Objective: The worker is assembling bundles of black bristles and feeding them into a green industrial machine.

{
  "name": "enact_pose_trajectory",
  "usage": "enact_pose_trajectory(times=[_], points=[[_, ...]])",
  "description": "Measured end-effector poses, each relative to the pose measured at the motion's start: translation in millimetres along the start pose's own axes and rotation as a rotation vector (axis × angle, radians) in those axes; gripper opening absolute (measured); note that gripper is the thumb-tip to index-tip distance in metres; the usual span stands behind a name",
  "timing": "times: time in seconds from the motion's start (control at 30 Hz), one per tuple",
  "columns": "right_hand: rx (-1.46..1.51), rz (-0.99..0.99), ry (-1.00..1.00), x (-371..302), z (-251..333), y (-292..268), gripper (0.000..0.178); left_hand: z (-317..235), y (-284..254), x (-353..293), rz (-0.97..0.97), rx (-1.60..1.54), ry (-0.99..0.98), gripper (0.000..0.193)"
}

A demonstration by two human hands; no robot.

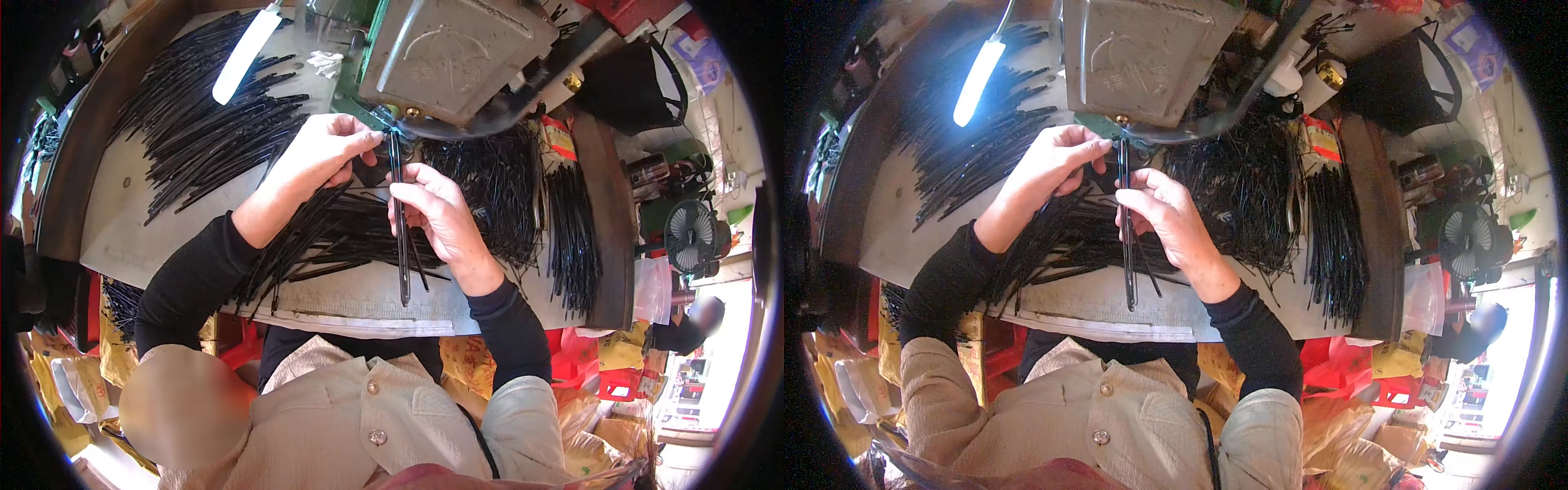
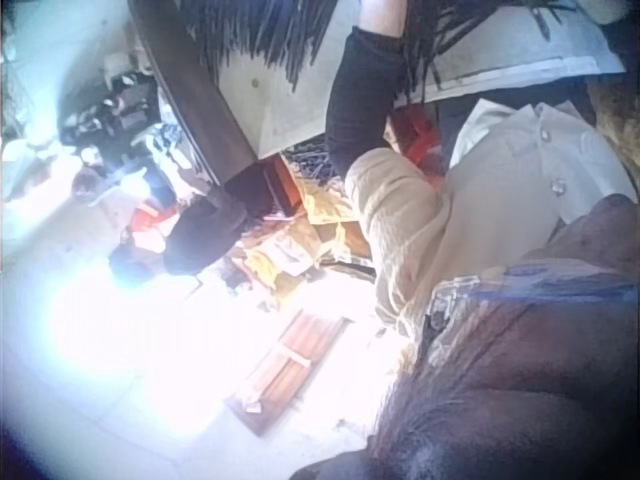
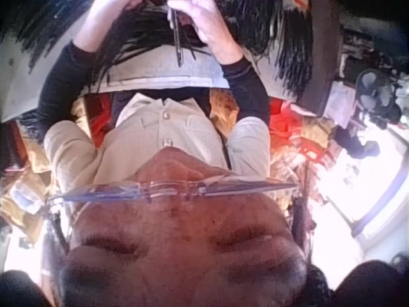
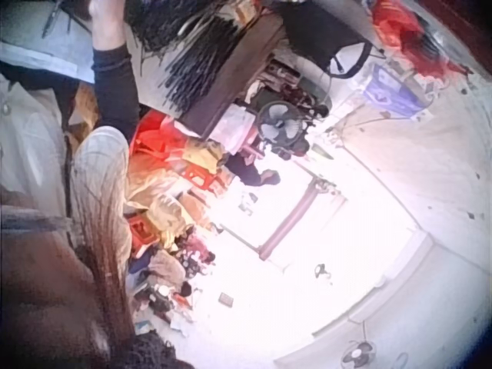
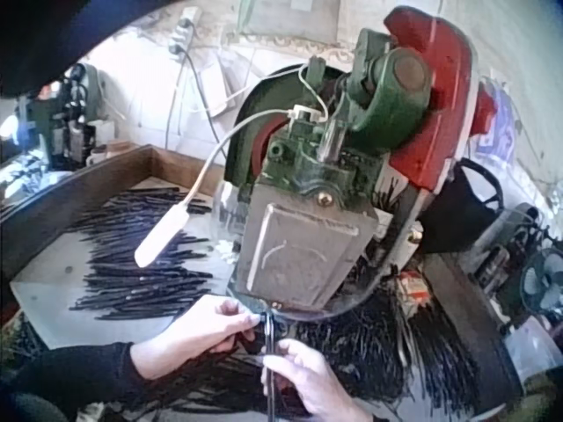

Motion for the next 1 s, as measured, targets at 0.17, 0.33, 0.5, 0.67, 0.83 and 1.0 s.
enact_pose_trajectory(times=[0.17, 0.33, 0.5, 0.67, 0.83, 1.0], points=[[-0.019, -0.078, -0.011, 0.5, 6.1, 0.6, 0.021, -6.5, 4.8, -4.2, 0.085, 0.003, 0.013, 0.027], [-0.023, -0.045, -0.056, 3.6, 8.4, 0.2, 0.022, -2.7, 8.8, -8.0, 0.144, -0.093, -0.087, 0.028], [-0.016, -0.007, -0.077, 5.6, 10.0, 3.2, 0.022, 7.8, 9.5, -6.3, 0.149, -0.173, -0.138, 0.024], [0.006, -0.01, -0.089, 5.3, 11.9, 3.4, 0.021, 8.2, 13.4, -6.7, 0.199, -0.232, -0.13, 0.02], [-0.003, -0.037, -0.088, 5.9, 12.6, 0.6, 0.021, 7.0, 12.0, -6.0, 0.177, -0.256, -0.117, 0.02], [-0.016, -0.064, -0.087, 7.6, 10.4, 0.4, 0.021, 7.0, 11.7, -5.0, 0.16, -0.229, -0.124, 0.019]])
Point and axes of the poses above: each hand's wrist, its own x-axis towards the middle knuckle, its own y-axis out of the palm, z = x × y, the point moved 7 cm from there along x, towards the middle knuckle, and after that the axes turned 1 degree about -z, right-handed, at the moved point
